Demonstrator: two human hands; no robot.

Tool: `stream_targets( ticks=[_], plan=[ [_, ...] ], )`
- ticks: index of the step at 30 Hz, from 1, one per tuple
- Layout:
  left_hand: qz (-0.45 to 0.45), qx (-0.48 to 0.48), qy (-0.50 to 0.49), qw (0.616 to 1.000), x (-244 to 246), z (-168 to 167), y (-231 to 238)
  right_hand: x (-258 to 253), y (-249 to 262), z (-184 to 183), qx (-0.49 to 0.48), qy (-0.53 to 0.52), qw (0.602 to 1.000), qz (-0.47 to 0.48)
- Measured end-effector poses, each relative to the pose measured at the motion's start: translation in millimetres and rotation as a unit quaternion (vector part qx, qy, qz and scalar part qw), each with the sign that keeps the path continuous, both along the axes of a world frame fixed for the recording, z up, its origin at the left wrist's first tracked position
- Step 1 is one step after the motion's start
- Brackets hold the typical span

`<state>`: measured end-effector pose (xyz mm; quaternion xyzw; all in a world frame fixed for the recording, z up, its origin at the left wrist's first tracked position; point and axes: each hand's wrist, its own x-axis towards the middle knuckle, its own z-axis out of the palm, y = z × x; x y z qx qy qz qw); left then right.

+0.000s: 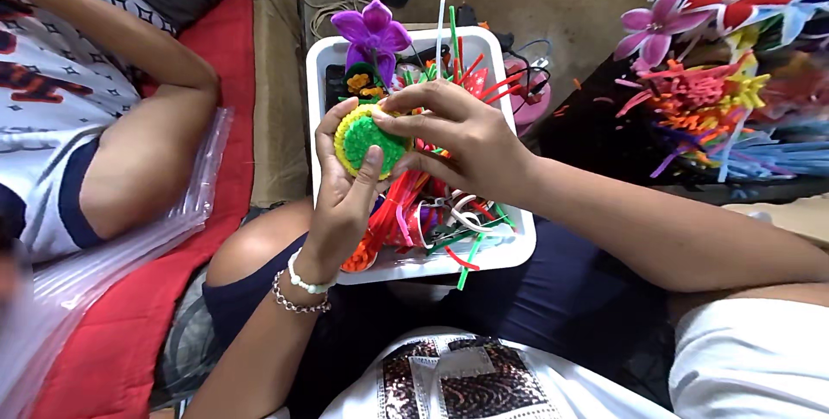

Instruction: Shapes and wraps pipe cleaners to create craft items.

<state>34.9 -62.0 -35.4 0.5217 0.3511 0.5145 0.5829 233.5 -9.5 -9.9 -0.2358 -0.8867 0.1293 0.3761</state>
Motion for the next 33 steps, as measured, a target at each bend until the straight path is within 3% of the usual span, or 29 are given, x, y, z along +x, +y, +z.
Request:
stream_targets(
  ticks=[20,33],
  plan=[
    [0.020,0.008,0.013,1.000,2.8,-1.3,-1.2,3.1,1.4,2.7,0.050,-0.041,0.998,0.009],
    [0.003,0.016,0.014,1.000,0.2,-0.4,0.4,6.5,8.0,5.6,-0.102,0.027,0.994,0.038]
  ],
)
